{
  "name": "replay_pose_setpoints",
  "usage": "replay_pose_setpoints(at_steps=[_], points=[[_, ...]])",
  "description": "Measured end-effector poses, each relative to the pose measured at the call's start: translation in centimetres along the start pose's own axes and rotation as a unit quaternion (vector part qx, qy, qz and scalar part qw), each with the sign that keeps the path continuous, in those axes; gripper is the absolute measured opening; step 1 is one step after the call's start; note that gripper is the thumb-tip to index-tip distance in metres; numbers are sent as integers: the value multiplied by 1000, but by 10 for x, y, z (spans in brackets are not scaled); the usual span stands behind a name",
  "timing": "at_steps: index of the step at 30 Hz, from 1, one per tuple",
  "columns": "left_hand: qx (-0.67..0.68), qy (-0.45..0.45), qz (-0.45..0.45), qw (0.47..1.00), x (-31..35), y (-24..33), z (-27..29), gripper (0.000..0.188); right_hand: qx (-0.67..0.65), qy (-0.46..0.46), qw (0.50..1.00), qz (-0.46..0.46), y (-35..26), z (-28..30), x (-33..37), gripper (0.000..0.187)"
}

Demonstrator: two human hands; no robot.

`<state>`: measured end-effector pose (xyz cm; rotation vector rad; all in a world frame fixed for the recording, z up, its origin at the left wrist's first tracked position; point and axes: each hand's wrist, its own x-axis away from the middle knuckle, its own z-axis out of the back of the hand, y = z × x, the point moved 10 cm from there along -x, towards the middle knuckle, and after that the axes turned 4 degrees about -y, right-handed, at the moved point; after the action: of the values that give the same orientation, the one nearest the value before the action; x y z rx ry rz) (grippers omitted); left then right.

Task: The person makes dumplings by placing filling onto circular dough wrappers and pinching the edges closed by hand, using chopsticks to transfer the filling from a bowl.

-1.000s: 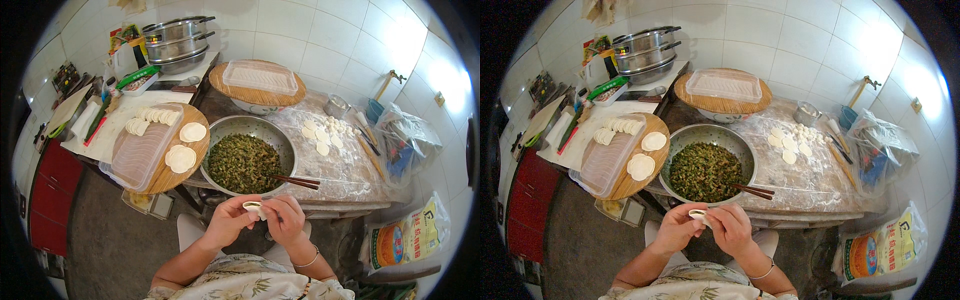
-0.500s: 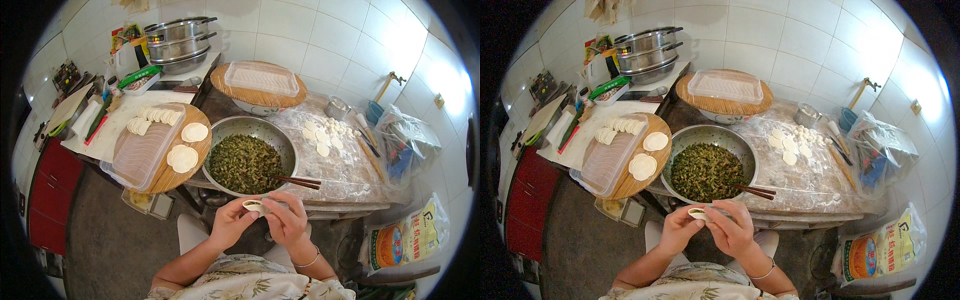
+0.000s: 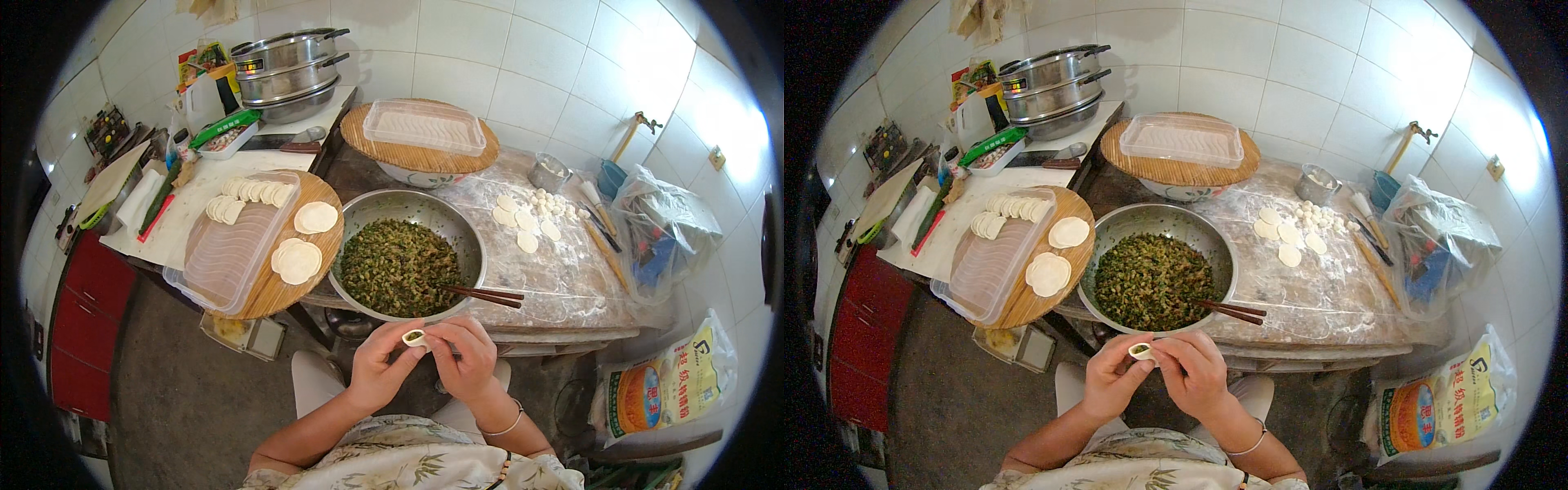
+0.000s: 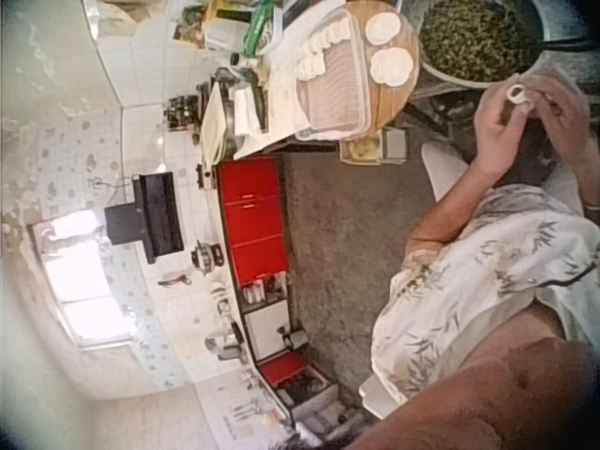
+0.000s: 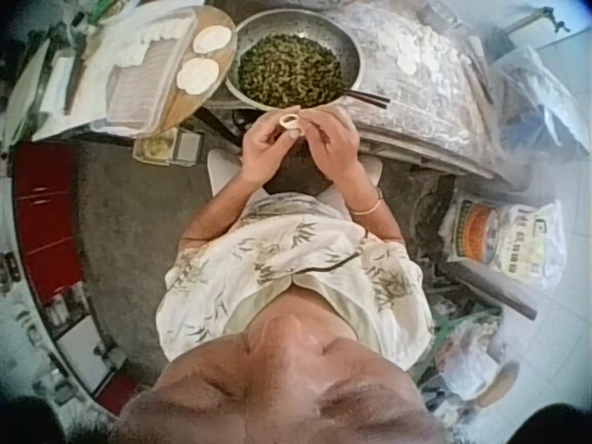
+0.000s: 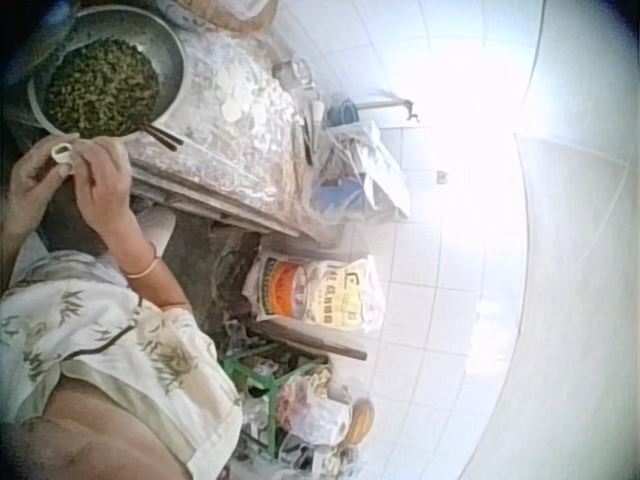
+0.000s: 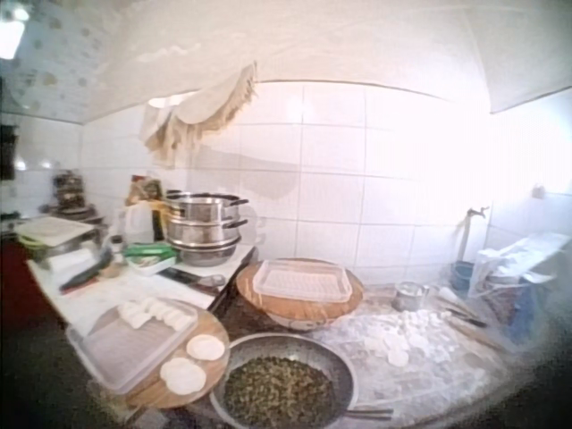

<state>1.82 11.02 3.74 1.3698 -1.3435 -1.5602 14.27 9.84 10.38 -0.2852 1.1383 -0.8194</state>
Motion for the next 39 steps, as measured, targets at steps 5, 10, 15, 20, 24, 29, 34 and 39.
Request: replay_pose_setpoints(at_steps=[5,10,15,20,24,29,34,39], points=[[-16,-3,22,1000,0,-1,-3,37,10,11,1000,0,0,2,0,8],[-33,4,-4,999,-1,1,0,37,30,31,999,27,-4,3,-2,13],[-70,3,-33,997,-1,2,2,36,13,-2,996,91,-22,3,-9,17],[-104,16,-46,993,0,4,3,36,3,0,1000,13,-5,4,-5,16],[-122,5,-38,992,-1,7,-1,36,3,-5,1000,-4,3,-1,0,16],[-128,-7,-47,991,0,4,-3,36,-5,17,1000,-20,8,0,4,12],[-48,-6,-16,999,1,-2,-7,42,-4,16,999,-28,7,2,4,9],[-49,-15,-1,999,2,-15,-5,47,12,21,1000,12,2,1,1,9]])
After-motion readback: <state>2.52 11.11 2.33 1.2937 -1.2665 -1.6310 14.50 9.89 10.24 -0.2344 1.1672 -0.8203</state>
